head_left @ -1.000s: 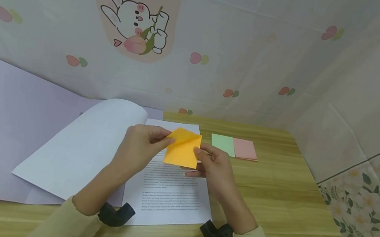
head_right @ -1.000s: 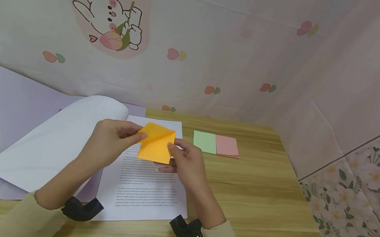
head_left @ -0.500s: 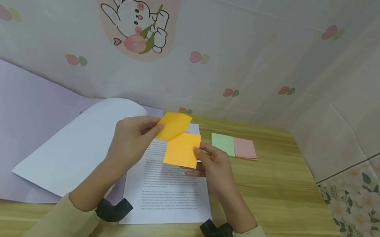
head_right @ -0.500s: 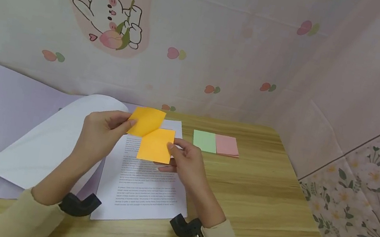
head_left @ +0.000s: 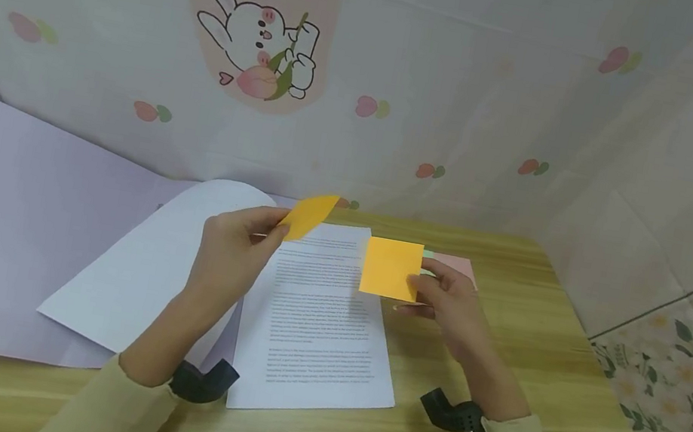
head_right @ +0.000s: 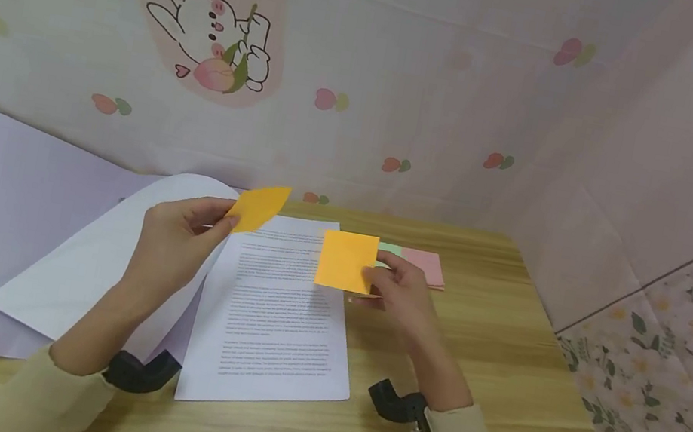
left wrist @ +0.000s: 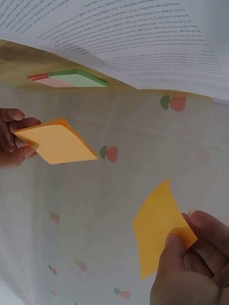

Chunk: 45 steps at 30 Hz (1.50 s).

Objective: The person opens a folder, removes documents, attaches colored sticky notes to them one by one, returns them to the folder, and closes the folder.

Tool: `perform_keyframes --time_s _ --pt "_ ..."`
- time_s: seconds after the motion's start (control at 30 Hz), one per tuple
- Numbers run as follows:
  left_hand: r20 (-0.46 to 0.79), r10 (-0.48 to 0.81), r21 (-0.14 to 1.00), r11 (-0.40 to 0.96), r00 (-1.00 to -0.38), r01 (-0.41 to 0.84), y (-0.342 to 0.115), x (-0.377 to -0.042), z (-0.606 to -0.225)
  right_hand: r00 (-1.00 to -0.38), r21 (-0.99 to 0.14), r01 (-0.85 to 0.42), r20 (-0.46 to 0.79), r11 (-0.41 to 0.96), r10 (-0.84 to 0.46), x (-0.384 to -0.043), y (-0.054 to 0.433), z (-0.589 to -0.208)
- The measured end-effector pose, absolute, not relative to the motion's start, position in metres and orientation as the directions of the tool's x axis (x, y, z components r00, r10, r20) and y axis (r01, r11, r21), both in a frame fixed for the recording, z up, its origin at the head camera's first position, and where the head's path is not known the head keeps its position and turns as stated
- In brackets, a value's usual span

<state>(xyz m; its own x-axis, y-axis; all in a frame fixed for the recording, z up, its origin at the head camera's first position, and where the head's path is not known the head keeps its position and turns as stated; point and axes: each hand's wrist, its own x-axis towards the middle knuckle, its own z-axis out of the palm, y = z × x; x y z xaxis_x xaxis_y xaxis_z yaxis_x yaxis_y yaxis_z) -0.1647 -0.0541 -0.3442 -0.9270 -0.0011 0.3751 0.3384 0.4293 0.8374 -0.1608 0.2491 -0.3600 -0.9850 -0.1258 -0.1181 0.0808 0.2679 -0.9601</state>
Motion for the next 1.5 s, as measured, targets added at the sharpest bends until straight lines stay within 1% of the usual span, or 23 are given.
perform_keyframes --time_s 0.1,0.17,0.3,0.4,0.5,0.63,0.77,0.87,1.03,1.17,1.23,1.4,1.5 --pt "0.397 0.012 0.809 0.468 -0.918 0.356 -0.055 -0.164 -0.343 -0.981 -0.945 0.087 -0.136 0.316 -0.137 -0.168 0.277 -0.358" --pt "0.402 0.023 0.776 0.521 -0.915 0.354 -0.055 -0.163 -0.342 -0.980 -0.927 0.102 -0.157 0.360 -0.125 -0.174 0.295 -0.358" --pt "0.416 0.060 0.685 0.636 -0.907 0.356 -0.057 -0.160 -0.343 -0.973 -0.875 0.166 -0.220 0.455 -0.068 -0.189 0.329 -0.360" --pt "0.428 0.090 0.628 0.686 -0.899 0.368 -0.059 -0.159 -0.345 -0.965 -0.847 0.221 -0.260 0.484 -0.015 -0.202 0.352 -0.365" --pt "0.427 0.125 0.596 0.706 -0.895 0.383 -0.060 -0.157 -0.349 -0.963 -0.852 0.255 -0.264 0.457 0.045 -0.211 0.373 -0.371" --pt "0.433 0.168 0.561 0.719 -0.886 0.410 -0.057 -0.155 -0.354 -0.954 -0.870 0.301 -0.273 0.391 0.126 -0.215 0.394 -0.373" --pt "0.448 0.191 0.527 0.733 -0.873 0.431 -0.055 -0.153 -0.357 -0.938 -0.867 0.341 -0.290 0.363 0.187 -0.218 0.413 -0.380" --pt "0.462 0.201 0.506 0.740 -0.864 0.443 -0.054 -0.152 -0.359 -0.929 -0.858 0.359 -0.292 0.367 0.225 -0.218 0.421 -0.385" --pt "0.481 0.213 0.486 0.742 -0.850 0.461 -0.052 -0.150 -0.362 -0.918 -0.824 0.388 -0.309 0.413 0.248 -0.218 0.427 -0.393" --pt "0.482 0.215 0.482 0.745 -0.850 0.462 -0.052 -0.149 -0.364 -0.926 -0.800 0.368 -0.269 0.473 0.267 -0.220 0.427 -0.399" --pt "0.480 0.211 0.482 0.747 -0.852 0.457 -0.053 -0.148 -0.364 -0.933 -0.762 0.346 -0.219 0.548 0.286 -0.220 0.427 -0.400" --pt "0.484 0.220 0.473 0.749 -0.847 0.465 -0.054 -0.145 -0.366 -0.946 -0.572 0.302 -0.079 0.762 0.316 -0.215 0.425 -0.400" --pt "0.474 0.240 0.467 0.747 -0.847 0.474 -0.053 -0.143 -0.369 -0.949 -0.495 0.288 -0.035 0.820 0.312 -0.211 0.423 -0.401"
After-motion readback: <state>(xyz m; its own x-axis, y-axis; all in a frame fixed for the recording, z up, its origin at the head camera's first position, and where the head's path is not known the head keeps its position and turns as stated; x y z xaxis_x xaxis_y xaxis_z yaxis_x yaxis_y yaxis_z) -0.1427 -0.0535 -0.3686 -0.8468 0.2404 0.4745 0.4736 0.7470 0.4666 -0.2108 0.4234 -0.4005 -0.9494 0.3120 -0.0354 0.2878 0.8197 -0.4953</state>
